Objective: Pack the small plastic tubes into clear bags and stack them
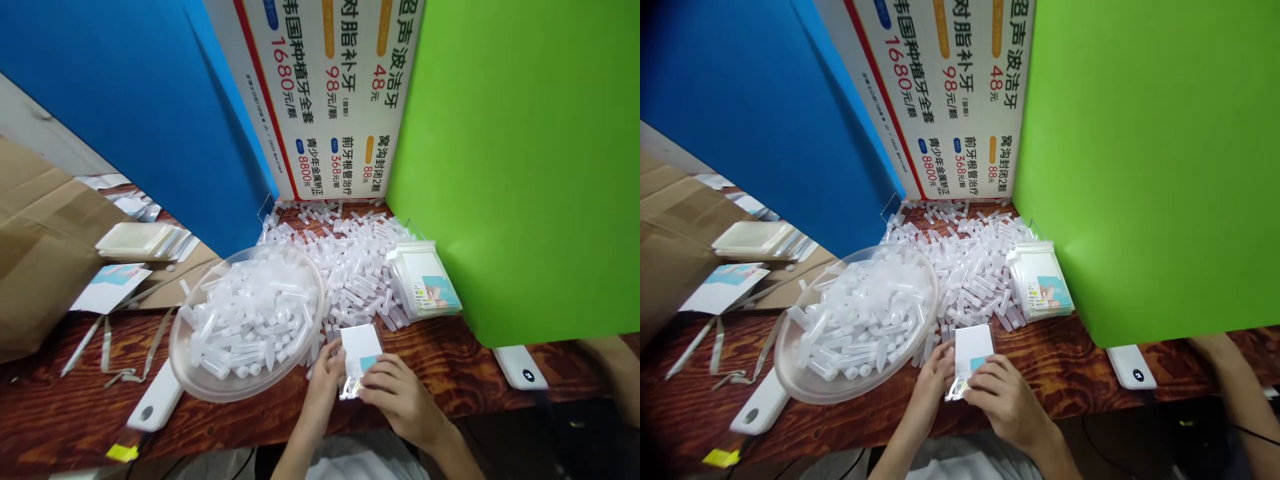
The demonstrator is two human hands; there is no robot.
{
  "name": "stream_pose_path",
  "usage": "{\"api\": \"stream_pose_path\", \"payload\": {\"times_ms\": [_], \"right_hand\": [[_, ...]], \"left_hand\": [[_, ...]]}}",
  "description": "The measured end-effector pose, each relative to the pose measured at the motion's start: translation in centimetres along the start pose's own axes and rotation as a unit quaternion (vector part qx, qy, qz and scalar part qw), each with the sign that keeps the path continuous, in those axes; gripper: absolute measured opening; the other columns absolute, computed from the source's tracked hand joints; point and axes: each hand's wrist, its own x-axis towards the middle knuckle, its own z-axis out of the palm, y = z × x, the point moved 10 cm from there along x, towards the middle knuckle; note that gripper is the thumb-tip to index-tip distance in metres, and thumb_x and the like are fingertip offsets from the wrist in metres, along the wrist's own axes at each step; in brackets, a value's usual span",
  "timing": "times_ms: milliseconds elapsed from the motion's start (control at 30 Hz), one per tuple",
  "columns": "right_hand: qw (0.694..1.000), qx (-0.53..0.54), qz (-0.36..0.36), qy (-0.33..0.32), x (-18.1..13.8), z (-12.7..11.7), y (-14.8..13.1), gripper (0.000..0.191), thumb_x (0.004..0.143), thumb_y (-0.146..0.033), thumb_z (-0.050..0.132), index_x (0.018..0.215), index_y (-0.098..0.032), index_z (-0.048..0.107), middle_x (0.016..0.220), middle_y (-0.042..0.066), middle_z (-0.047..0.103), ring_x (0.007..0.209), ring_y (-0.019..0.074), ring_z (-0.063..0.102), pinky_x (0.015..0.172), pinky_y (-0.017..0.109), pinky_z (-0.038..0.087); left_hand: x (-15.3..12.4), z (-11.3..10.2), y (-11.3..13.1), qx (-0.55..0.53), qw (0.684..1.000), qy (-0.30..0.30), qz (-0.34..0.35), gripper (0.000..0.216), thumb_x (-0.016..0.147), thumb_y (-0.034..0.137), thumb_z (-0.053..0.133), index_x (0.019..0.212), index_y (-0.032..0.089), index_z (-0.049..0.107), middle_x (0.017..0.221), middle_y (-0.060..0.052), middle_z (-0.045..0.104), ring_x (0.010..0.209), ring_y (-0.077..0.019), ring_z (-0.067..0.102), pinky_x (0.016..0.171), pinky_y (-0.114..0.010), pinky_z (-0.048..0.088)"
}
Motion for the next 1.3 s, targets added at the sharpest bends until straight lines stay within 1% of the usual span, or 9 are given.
{"api": "stream_pose_path", "payload": {"times_ms": [100, 200, 400, 533, 667, 800, 1000, 1133, 1300], "right_hand": [[0.991, 0.041, 0.098, 0.086, 0.5, 0.3, 3.4, 0.016, 0.097, -0.019, 0.060, 0.108, -0.025, 0.071, 0.097, 0.006, 0.075, 0.094, 0.0230, 0.068, 0.087, 0.042, 0.055], [0.969, -0.021, 0.187, 0.163, 0.3, 0.0, 7.5, 0.019, 0.097, -0.016, 0.058, 0.108, -0.023, 0.072, 0.098, 0.008, 0.071, 0.095, 0.0239, 0.065, 0.085, 0.040, 0.054], [0.967, -0.158, 0.192, 0.052, 2.1, 5.0, 9.4, 0.026, 0.094, -0.019, 0.062, 0.118, -0.020, 0.070, 0.103, 0.011, 0.066, 0.098, 0.0284, 0.059, 0.083, 0.042, 0.051], [0.957, -0.221, 0.186, 0.037, 2.1, 6.3, 8.7, 0.022, 0.096, -0.019, 0.057, 0.114, -0.021, 0.070, 0.102, 0.011, 0.064, 0.095, 0.0278, 0.057, 0.082, 0.041, 0.049], [0.958, -0.221, 0.178, 0.039, 1.8, 6.5, 8.4, 0.020, 0.096, -0.016, 0.052, 0.109, -0.018, 0.067, 0.112, 0.013, 0.063, 0.103, 0.0292, 0.057, 0.088, 0.043, 0.048], [0.959, -0.216, 0.179, 0.036, 1.5, 6.8, 8.8, 0.026, 0.094, -0.006, 0.045, 0.109, -0.015, 0.065, 0.116, 0.015, 0.065, 0.107, 0.0304, 0.056, 0.090, 0.044, 0.048], [0.975, -0.062, 0.203, 0.064, 0.8, 4.8, 8.8, 0.024, 0.095, -0.009, 0.045, 0.111, -0.018, 0.061, 0.110, 0.012, 0.064, 0.105, 0.0279, 0.059, 0.092, 0.043, 0.049], [0.969, 0.114, 0.219, -0.003, 0.8, 3.7, 7.6, 0.023, 0.094, -0.009, 0.049, 0.109, -0.022, 0.061, 0.113, 0.009, 0.062, 0.111, 0.0241, 0.059, 0.096, 0.038, 0.048], [0.946, 0.221, 0.225, -0.073, 0.7, 2.8, 6.1, 0.015, 0.095, -0.014, 0.055, 0.101, -0.023, 0.064, 0.115, 0.008, 0.063, 0.113, 0.0227, 0.060, 0.101, 0.037, 0.044]], "left_hand": [[-0.3, -1.6, 0.8, 0.029, 0.999, 0.033, 0.025, 0.067, 0.069, 0.057, 0.085, 0.114, 0.017, 0.057, 0.079, -0.004, 0.077, 0.072, -0.0214, 0.073, 0.069, -0.029, 0.055], [-1.5, -2.9, 1.2, 0.049, 0.999, -0.007, 0.019, 0.060, 0.068, 0.055, 0.086, 0.105, 0.017, 0.059, 0.072, -0.003, 0.077, 0.065, -0.0195, 0.071, 0.064, -0.027, 0.054], [-3.8, -7.2, 0.1, 0.084, 0.996, -0.020, 0.002, 0.058, 0.063, 0.054, 0.090, 0.098, 0.016, 0.065, 0.061, 0.002, 0.071, 0.058, -0.0133, 0.063, 0.058, -0.021, 0.046], [-4.3, -9.2, 0.1, 0.075, 0.997, 0.009, 0.014, 0.061, 0.060, 0.057, 0.090, 0.097, 0.017, 0.064, 0.062, 0.001, 0.071, 0.058, -0.0139, 0.063, 0.058, -0.022, 0.047], [-4.4, -9.2, 0.3, 0.075, 0.997, 0.013, 0.012, 0.059, 0.064, 0.057, 0.088, 0.101, 0.017, 0.064, 0.072, -0.002, 0.075, 0.064, -0.0161, 0.066, 0.061, -0.024, 0.050], [-3.9, -8.4, 0.5, 0.069, 0.997, -0.002, 0.019, 0.061, 0.059, 0.058, 0.090, 0.096, 0.017, 0.065, 0.062, 0.001, 0.071, 0.059, -0.0149, 0.064, 0.058, -0.022, 0.048], [-3.5, -7.0, 0.3, 0.069, 0.996, -0.057, 0.017, 0.056, 0.065, 0.054, 0.089, 0.099, 0.016, 0.067, 0.064, 0.002, 0.070, 0.060, -0.0137, 0.063, 0.060, -0.022, 0.046], [-3.1, -6.6, 0.0, 0.070, 0.994, -0.088, 0.005, 0.057, 0.066, 0.053, 0.088, 0.101, 0.014, 0.067, 0.063, 0.002, 0.067, 0.057, -0.0129, 0.060, 0.056, -0.021, 0.042], [-2.8, -6.0, -0.3, 0.100, 0.985, -0.134, -0.035, 0.059, 0.068, 0.055, 0.086, 0.105, 0.012, 0.071, 0.062, 0.001, 0.064, 0.055, -0.0125, 0.054, 0.053, -0.021, 0.035]]}}
